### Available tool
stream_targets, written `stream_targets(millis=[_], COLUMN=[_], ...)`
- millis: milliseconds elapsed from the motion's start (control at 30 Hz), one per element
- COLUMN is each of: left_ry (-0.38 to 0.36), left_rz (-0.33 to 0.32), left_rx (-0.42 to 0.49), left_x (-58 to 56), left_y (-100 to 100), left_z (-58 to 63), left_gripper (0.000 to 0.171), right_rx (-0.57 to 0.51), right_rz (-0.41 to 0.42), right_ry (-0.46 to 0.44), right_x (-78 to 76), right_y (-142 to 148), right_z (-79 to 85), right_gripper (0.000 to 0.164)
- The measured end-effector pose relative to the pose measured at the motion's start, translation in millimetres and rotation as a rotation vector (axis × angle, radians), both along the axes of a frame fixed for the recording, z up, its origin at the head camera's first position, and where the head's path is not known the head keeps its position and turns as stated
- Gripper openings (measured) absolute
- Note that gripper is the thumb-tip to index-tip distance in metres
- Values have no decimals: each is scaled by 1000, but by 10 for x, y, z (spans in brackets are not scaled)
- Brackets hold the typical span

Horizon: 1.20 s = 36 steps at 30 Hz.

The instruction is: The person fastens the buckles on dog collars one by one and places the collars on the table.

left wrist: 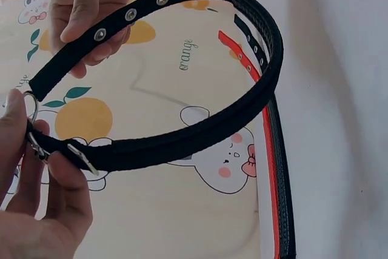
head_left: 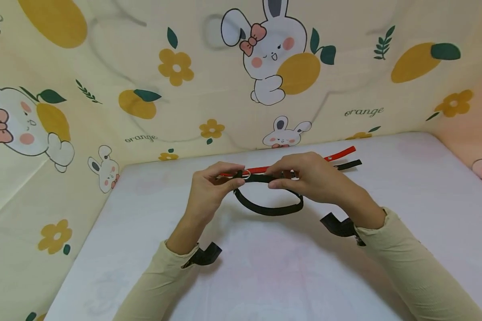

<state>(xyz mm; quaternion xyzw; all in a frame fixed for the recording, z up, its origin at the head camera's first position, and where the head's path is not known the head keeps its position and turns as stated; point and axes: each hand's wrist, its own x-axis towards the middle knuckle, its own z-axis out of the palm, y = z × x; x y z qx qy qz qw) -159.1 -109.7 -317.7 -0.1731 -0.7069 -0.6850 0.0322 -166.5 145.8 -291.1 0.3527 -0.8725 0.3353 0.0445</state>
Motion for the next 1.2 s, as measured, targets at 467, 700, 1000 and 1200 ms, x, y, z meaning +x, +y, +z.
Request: stream_targets(millis=[467, 700, 1000, 1200], left_ry=[22, 27, 20, 35], left_rz=[-61, -61, -56, -15], left_rx=[0, -11, -33, -19], left_x=[19, 33, 54, 54], left_y=[31, 29, 42, 52], left_z=[-2, 4, 14, 2], left_gripper=[32, 30, 29, 26], right_rx=[-6, -18, -34, 0], right_rz=[-28, -21, -23, -45], right_ry=[122, 122, 167, 116], right_x=[34, 41, 66, 63], right_y=[-39, -67, -101, -92], right_z=[-14, -11, 3, 6], right_gripper=[22, 23, 23, 26])
